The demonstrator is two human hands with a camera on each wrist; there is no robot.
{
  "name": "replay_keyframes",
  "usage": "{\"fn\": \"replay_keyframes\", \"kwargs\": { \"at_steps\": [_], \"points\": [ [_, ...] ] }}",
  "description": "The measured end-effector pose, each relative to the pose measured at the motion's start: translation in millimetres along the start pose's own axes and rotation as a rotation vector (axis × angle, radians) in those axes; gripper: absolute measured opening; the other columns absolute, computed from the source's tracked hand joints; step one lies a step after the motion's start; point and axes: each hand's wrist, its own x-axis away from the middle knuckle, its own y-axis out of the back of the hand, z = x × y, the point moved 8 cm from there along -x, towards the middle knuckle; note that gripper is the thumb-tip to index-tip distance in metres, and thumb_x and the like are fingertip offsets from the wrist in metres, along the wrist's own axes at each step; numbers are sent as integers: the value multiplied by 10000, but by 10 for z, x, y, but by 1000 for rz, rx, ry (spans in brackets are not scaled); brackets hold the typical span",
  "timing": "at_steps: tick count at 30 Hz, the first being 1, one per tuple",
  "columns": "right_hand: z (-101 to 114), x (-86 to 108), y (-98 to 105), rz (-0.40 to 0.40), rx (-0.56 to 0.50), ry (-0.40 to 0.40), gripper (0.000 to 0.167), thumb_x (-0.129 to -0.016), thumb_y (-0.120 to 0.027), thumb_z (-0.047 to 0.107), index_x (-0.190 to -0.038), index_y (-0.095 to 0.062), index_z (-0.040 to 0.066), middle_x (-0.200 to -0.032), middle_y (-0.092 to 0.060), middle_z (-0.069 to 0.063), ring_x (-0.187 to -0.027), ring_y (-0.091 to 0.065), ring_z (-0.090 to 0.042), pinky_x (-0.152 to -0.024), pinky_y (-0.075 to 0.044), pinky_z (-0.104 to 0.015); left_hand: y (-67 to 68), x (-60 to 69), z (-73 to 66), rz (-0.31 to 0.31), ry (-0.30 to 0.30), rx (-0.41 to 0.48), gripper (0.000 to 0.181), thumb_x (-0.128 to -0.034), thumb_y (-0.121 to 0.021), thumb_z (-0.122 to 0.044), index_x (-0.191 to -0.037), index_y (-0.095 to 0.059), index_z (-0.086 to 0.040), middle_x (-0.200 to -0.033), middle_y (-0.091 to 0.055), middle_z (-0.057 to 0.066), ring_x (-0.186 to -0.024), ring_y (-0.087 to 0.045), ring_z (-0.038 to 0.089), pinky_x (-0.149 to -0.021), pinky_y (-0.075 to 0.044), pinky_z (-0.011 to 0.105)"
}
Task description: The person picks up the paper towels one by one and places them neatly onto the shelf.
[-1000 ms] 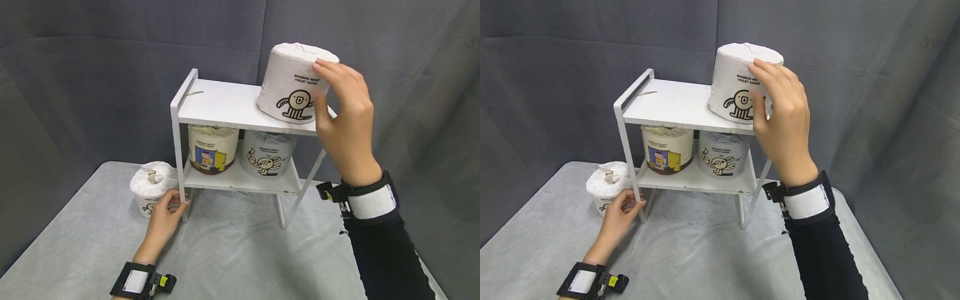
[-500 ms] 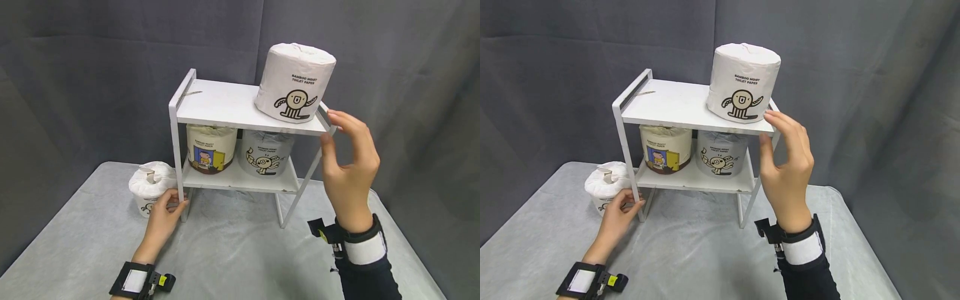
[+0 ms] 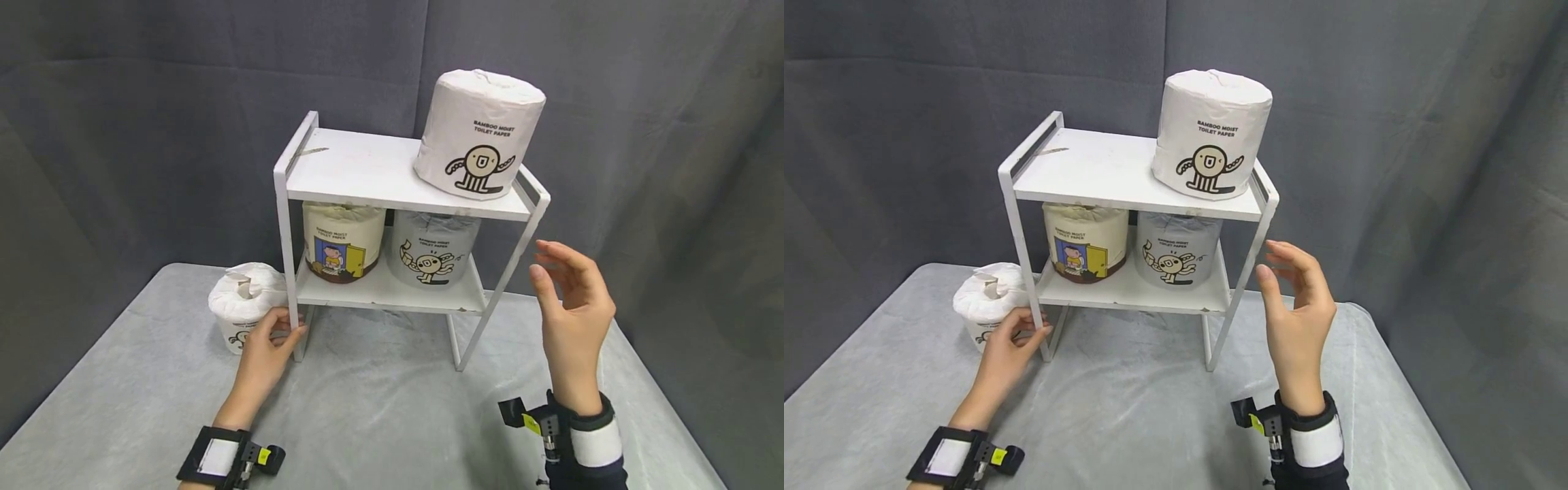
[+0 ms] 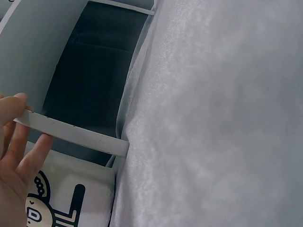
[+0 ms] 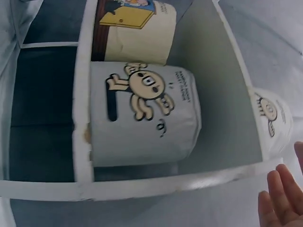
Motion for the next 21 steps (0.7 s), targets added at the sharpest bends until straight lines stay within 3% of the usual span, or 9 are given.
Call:
{"fn": "replay_keyframes", "kwargs": {
  "at_steps": [9, 21],
  "points": [
    [-294, 242, 98, 10, 69, -133, 292, -920, -674, -21, -1206, -629, -65, -1144, -681, -63, -1028, -615, -148, -886, -463, -230, 11, -13, 3, -4, -22, 0, 206, -929, -710, -107, -1098, -614, -40, -1051, -663, 108, -974, -626, 233, -789, -566, 299],
    [-568, 429, 81, 82, 108, -206, 311, -915, -689, -9, -1223, -643, -21, -1109, -687, -21, -992, -617, -106, -853, -460, -201, 4, -14, 7, 2, -20, 1, 195, -929, -705, -87, -1095, -614, -38, -1048, -656, 110, -975, -625, 237, -794, -567, 349]
  ]
}}
